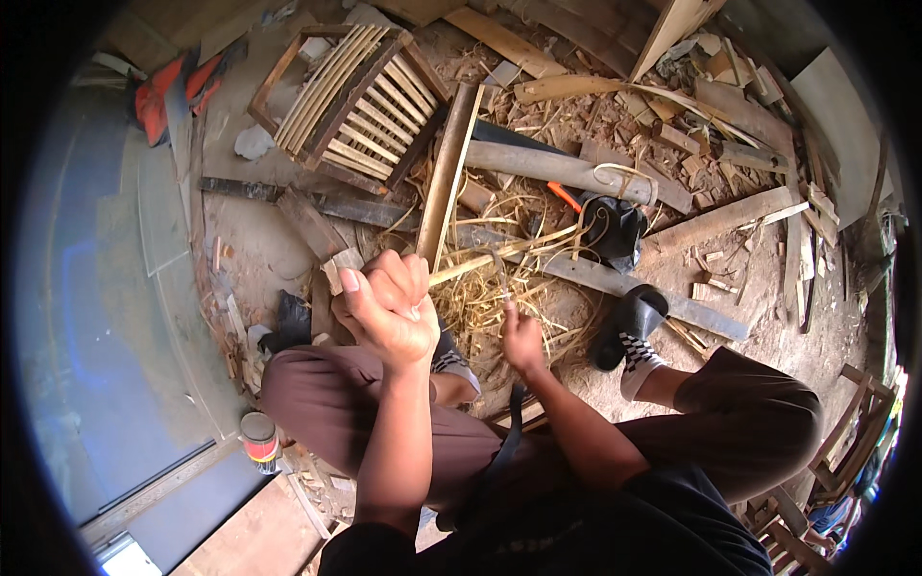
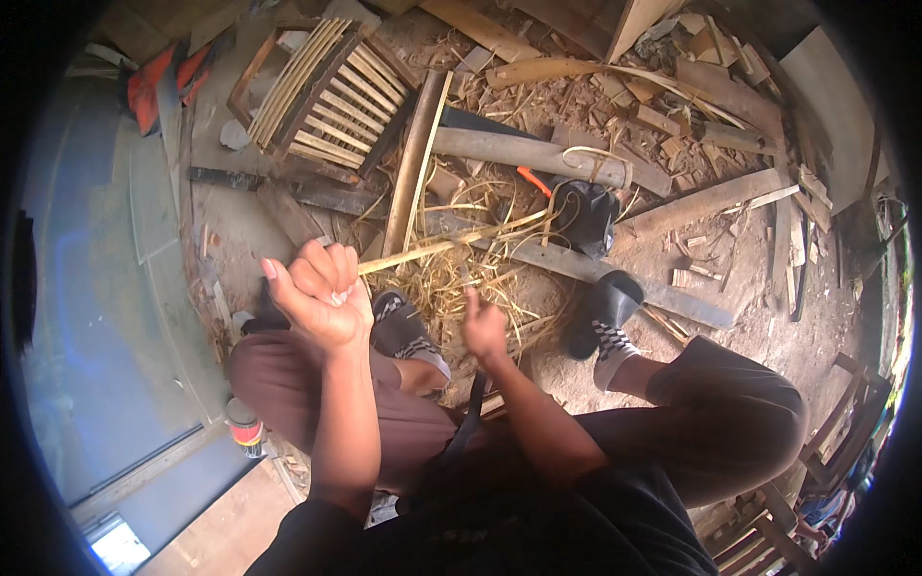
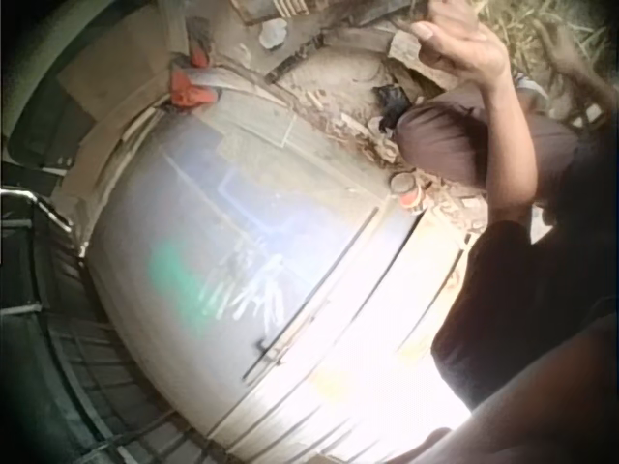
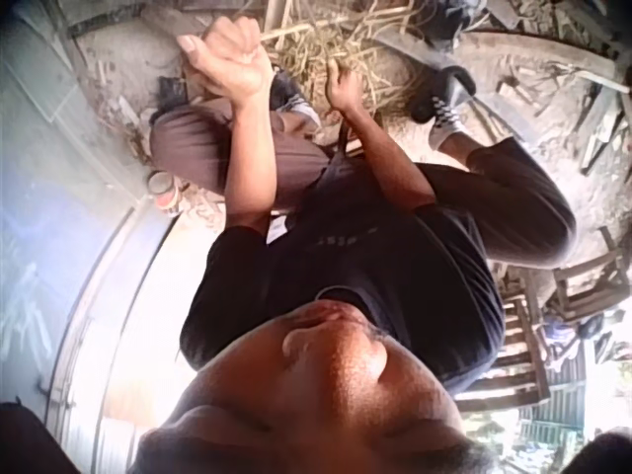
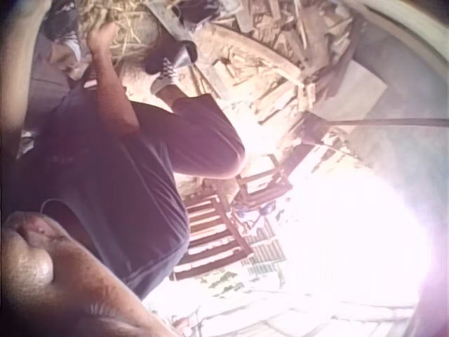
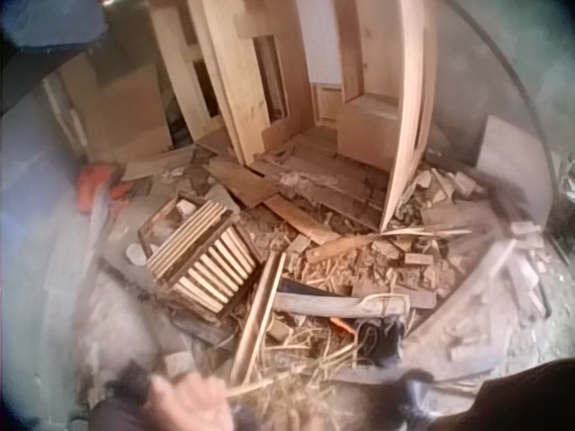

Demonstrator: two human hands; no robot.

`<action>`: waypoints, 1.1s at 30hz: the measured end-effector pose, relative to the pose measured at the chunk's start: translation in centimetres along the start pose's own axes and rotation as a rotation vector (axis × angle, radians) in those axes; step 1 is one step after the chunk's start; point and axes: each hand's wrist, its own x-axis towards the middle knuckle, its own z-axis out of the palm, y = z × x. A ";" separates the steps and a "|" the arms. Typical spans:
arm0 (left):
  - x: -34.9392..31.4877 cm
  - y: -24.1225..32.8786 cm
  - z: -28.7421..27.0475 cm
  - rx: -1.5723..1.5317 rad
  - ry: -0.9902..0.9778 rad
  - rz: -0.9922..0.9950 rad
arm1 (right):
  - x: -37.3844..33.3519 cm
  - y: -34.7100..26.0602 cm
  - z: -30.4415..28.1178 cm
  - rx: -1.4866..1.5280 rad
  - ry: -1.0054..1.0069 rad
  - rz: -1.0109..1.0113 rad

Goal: The person sits on the floor and uses a knife to shave thin strips from a piece of bamboo. They hold the bamboo with one hand and carefully shave the surface with the other, producing thin shavings that accumulate on the floor.

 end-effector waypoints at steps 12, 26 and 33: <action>2.0 -1.5 0.4 -0.037 0.019 0.047 | 3.1 4.6 1.2 0.051 0.052 -0.169; 1.8 -1.0 0.8 -0.002 0.035 0.087 | 3.5 6.1 -0.5 -0.104 0.040 0.090; 2.7 -0.7 -0.2 0.003 0.210 0.114 | 3.4 7.5 -0.7 -0.098 0.093 0.112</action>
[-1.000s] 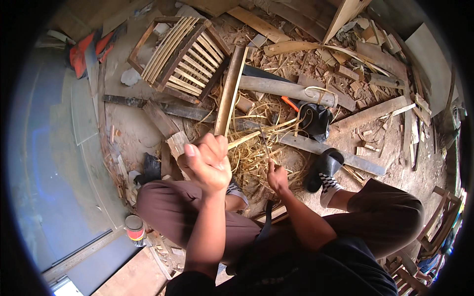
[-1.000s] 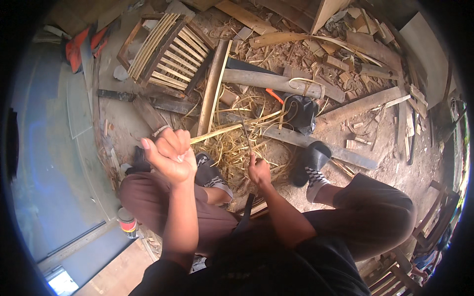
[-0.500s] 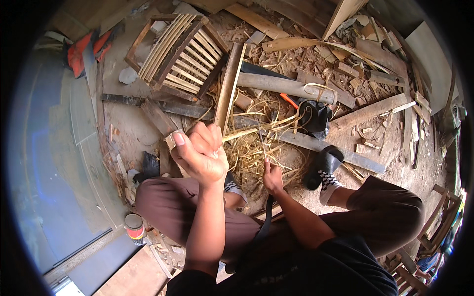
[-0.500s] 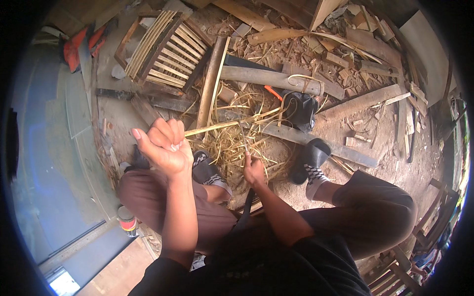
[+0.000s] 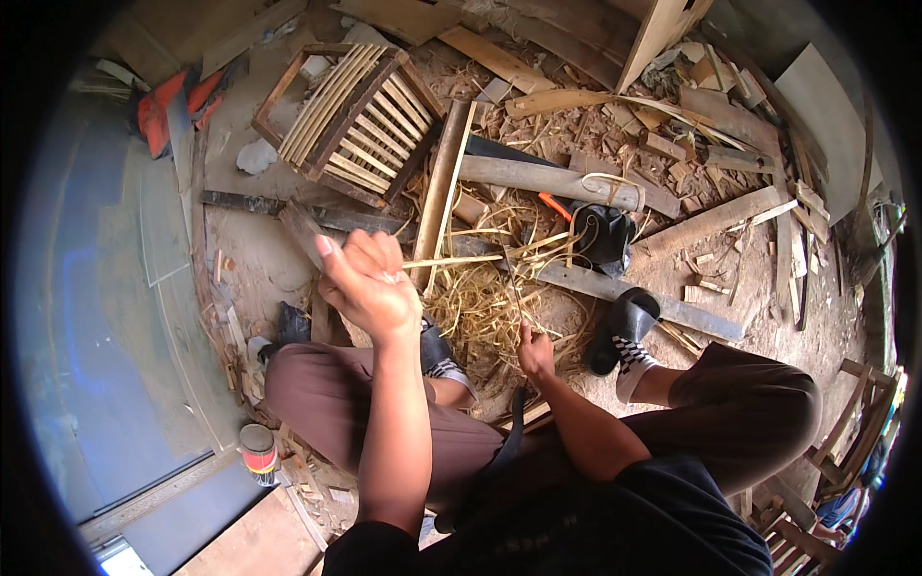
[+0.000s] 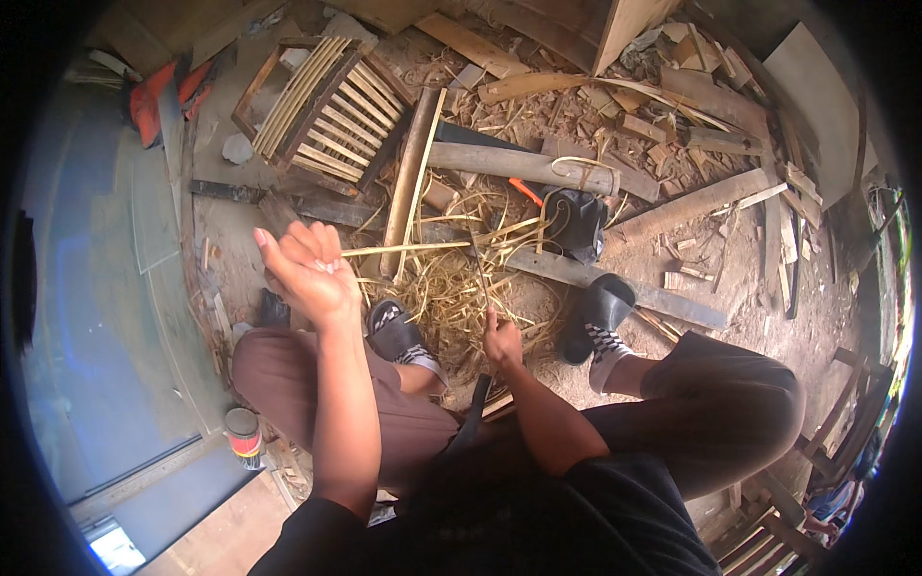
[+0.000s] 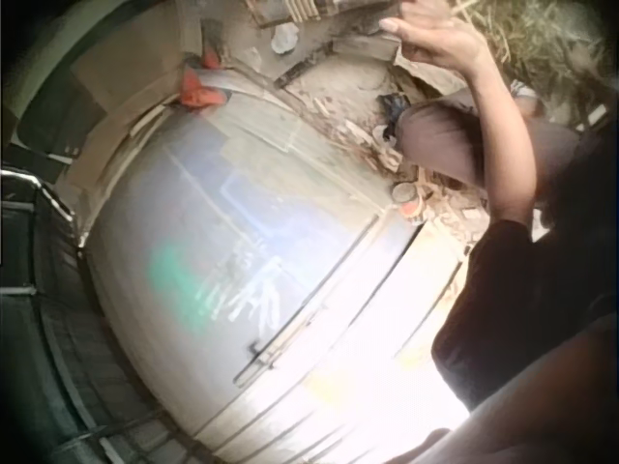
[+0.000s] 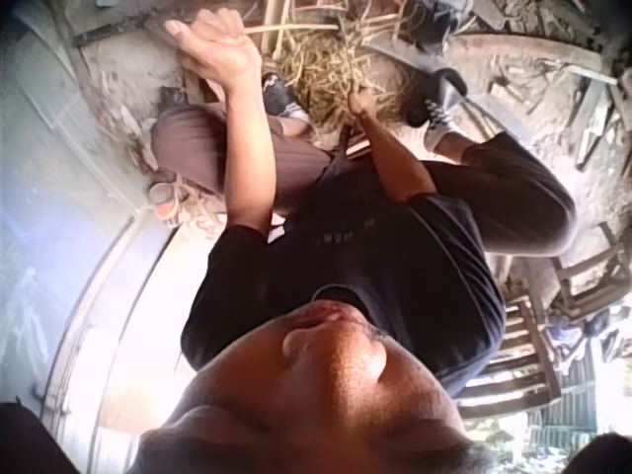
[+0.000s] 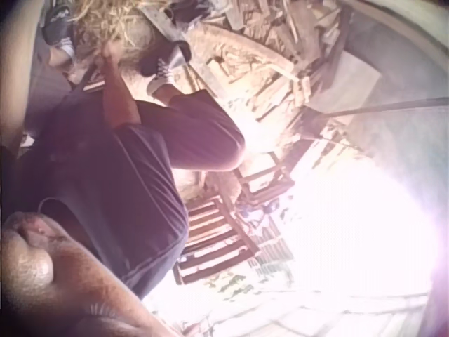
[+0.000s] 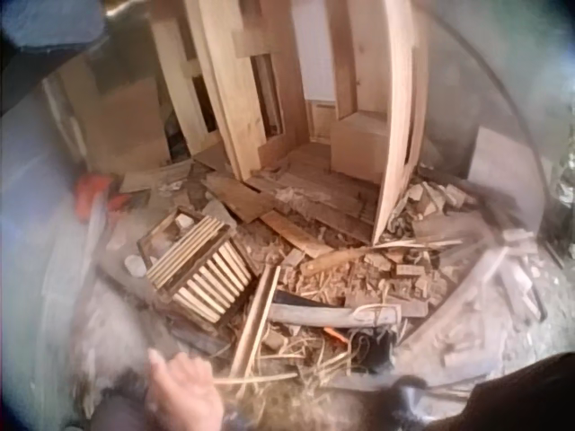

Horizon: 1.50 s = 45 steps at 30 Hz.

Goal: The person sits on the floor and uses a knife to shave thin strips from a piece of bamboo. They hold the bamboo with one hand and carefully shave the surface with the other, producing thin shavings that accumulate on the floor.

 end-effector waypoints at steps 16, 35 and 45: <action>0.6 1.7 -2.4 0.085 0.296 0.039 | -1.4 -1.3 0.4 0.005 0.000 -0.120; 3.0 6.4 -4.6 -0.060 0.359 0.114 | 0.9 2.8 2.0 -0.040 -0.079 0.143; 2.6 5.0 -6.8 -0.169 0.042 0.013 | 1.3 1.6 1.2 0.618 -0.012 0.006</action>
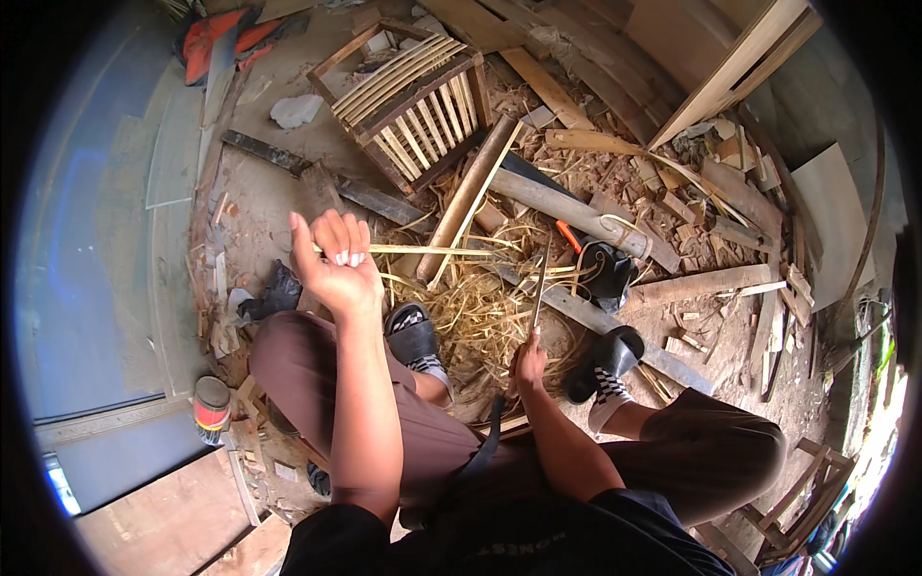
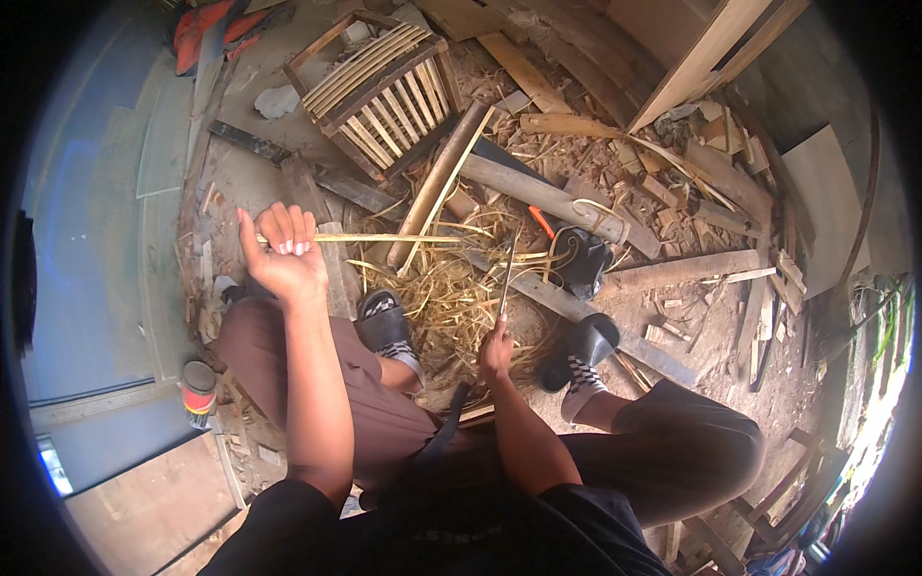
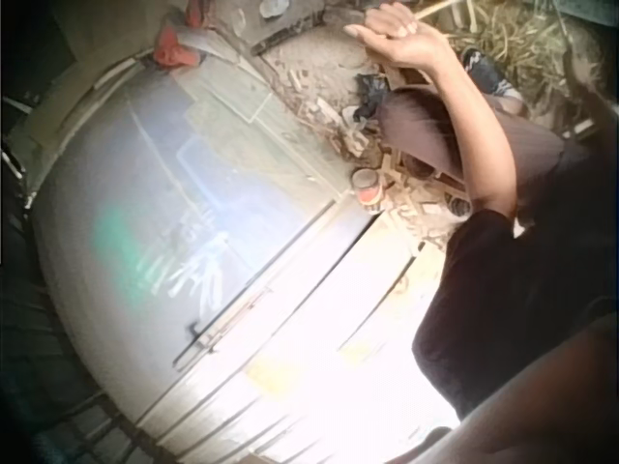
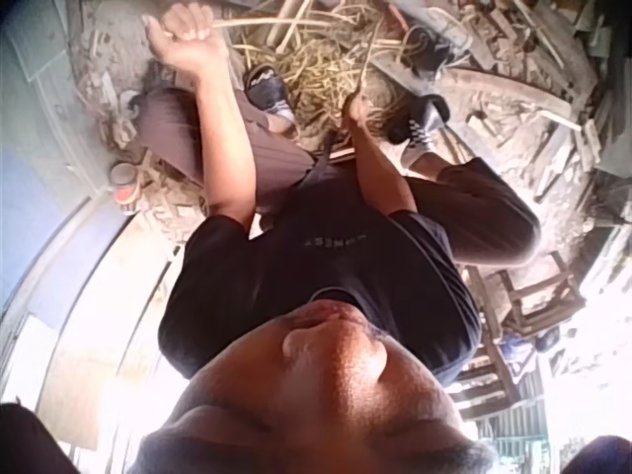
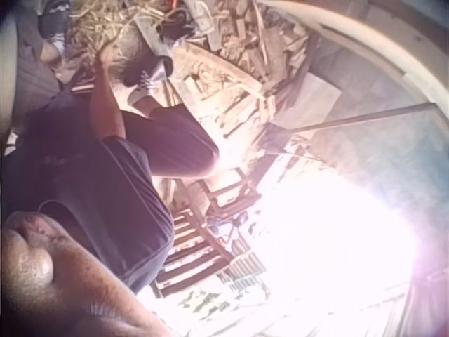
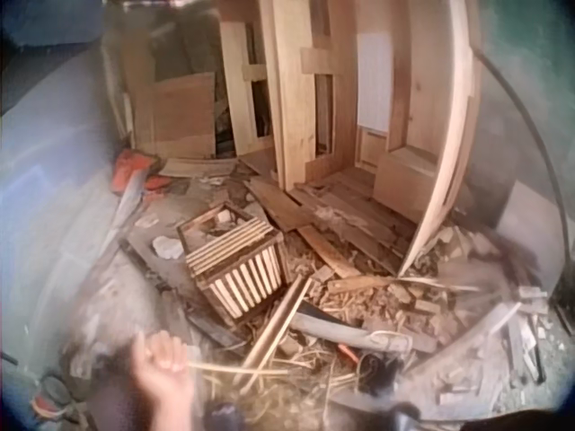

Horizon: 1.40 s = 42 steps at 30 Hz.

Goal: The person sits on the floor and uses a knife to shave thin strips from a piece of bamboo. They hold the bamboo with one hand and carefully shave the surface with the other, producing thin shavings that accumulate on the floor.

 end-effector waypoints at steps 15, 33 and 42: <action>-0.8 -3.2 -0.2 0.027 -0.322 -0.143 | -1.6 -2.3 1.9 -0.133 0.016 -0.089; -4.1 -3.4 0.3 -0.084 -0.296 -0.115 | -3.6 -5.3 5.2 -0.544 -0.086 -0.141; -4.9 -3.2 0.7 0.008 -0.349 -0.103 | -9.5 -10.8 8.8 -0.300 -0.390 -0.653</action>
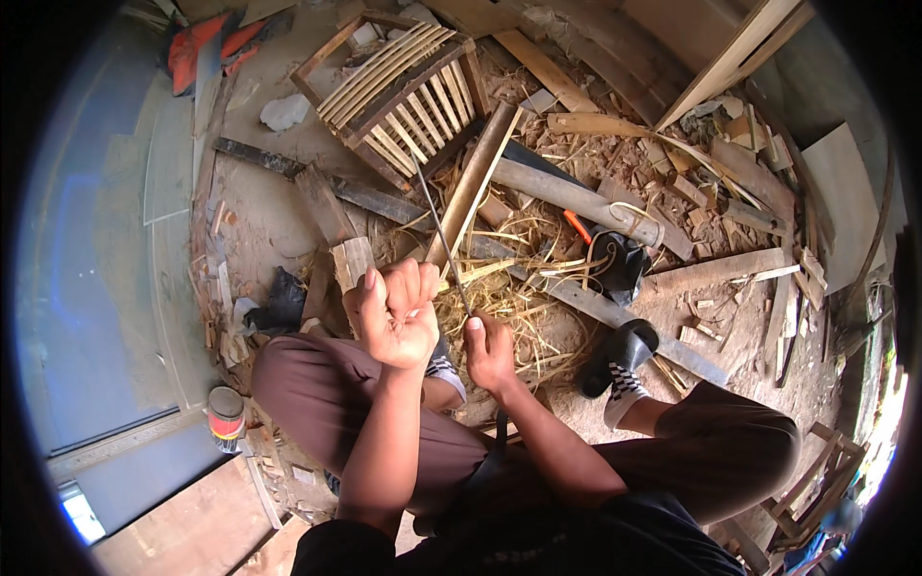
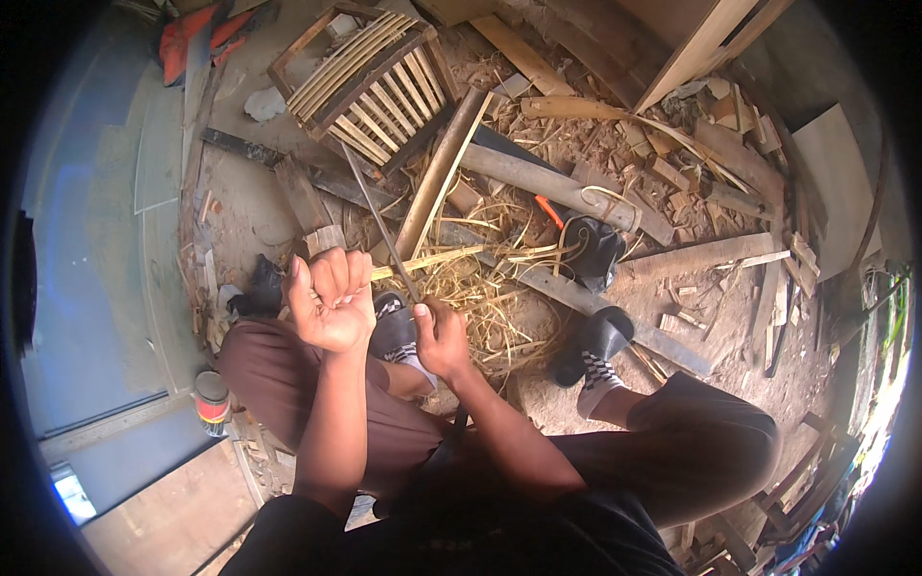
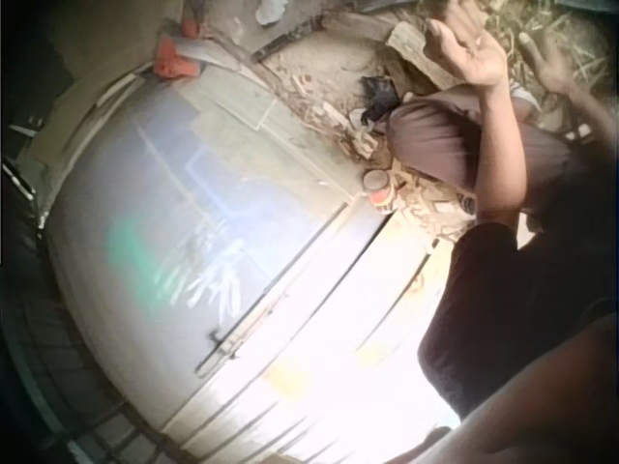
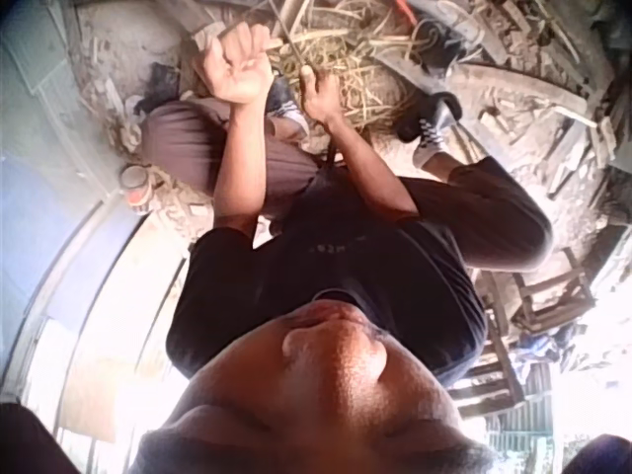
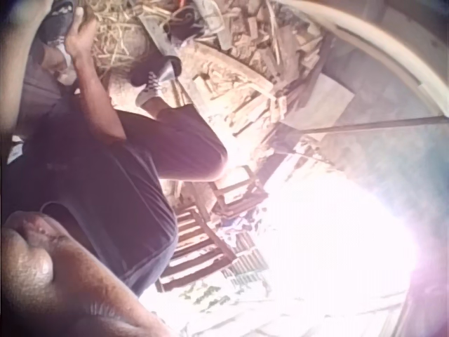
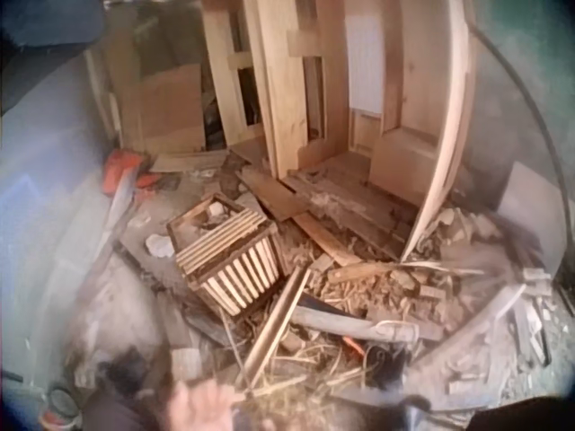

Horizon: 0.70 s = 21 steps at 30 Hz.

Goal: The person sits on the floor and uses a knife to shave thin strips from a piece of bamboo. They hold the bamboo with one hand and carefully shave the surface with the other, producing thin shavings that accumulate on the floor.

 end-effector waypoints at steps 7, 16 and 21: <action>0.1 -0.6 0.1 -0.054 0.072 0.033 | 0.0 12.6 -4.5 -0.257 0.236 0.716; 1.4 -0.1 -0.2 0.001 0.082 0.027 | 1.8 7.0 0.3 0.034 0.045 0.258; 1.0 -0.4 0.1 -0.016 0.104 0.002 | 0.9 12.2 -4.1 -0.084 0.143 0.628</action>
